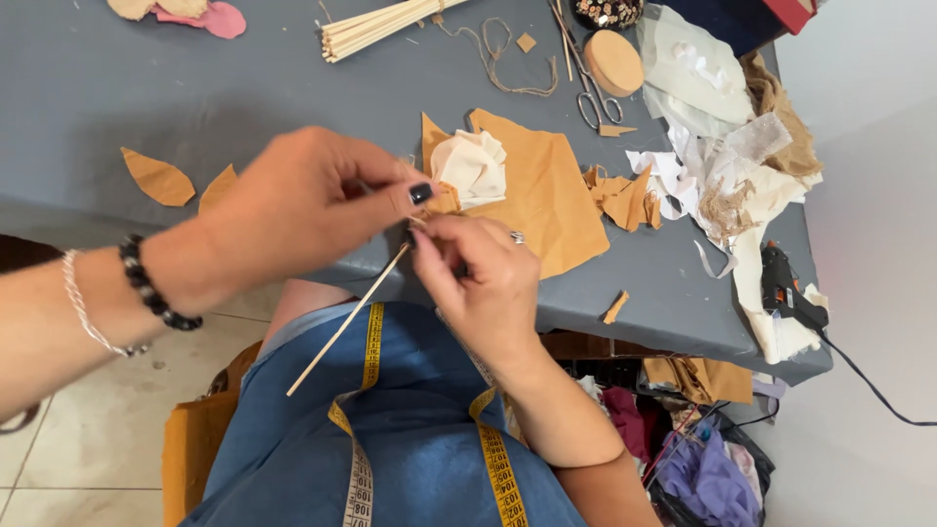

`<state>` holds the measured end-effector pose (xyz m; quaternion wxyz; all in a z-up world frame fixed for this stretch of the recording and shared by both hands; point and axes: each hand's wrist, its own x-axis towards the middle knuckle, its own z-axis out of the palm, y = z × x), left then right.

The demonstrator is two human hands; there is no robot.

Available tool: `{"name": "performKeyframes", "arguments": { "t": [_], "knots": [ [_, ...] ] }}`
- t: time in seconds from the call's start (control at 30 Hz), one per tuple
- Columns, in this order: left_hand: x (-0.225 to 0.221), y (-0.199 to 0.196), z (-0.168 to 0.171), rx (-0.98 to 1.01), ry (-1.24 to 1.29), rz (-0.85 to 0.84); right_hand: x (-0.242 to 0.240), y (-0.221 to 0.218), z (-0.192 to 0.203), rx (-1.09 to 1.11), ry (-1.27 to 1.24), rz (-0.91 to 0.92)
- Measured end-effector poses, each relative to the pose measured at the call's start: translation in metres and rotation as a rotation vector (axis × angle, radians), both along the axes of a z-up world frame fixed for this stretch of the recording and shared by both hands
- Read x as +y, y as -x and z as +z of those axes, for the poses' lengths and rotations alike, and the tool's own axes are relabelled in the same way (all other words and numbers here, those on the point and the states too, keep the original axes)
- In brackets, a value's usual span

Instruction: Making decorative flowers by cutting fabric petals, gluing them to a stick, and securing them with string

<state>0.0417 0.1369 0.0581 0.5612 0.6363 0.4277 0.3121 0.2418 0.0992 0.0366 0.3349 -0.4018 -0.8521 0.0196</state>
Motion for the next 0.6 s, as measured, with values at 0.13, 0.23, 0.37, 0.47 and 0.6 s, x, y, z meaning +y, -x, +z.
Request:
{"name": "performKeyframes", "arguments": {
  "t": [0.13, 0.23, 0.37, 0.47, 0.6],
  "knots": [
    [0.007, 0.013, -0.01, -0.008, 0.03, 0.001, -0.003, -0.008, 0.003, 0.054, 0.062, 0.045],
    [0.009, 0.018, -0.015, -0.01, 0.049, -0.001, -0.004, -0.015, 0.006, 0.093, 0.101, 0.072],
    [-0.005, 0.028, -0.029, -0.01, 0.077, -0.009, -0.007, -0.025, 0.009, 0.156, 0.16, 0.107],
    [-0.006, 0.021, -0.029, -0.007, 0.092, -0.015, -0.013, -0.033, 0.011, 0.201, 0.196, 0.131],
    [0.006, 0.004, -0.02, 0.0, 0.104, -0.028, -0.017, -0.042, 0.015, 0.25, 0.227, 0.148]
  ]
}}
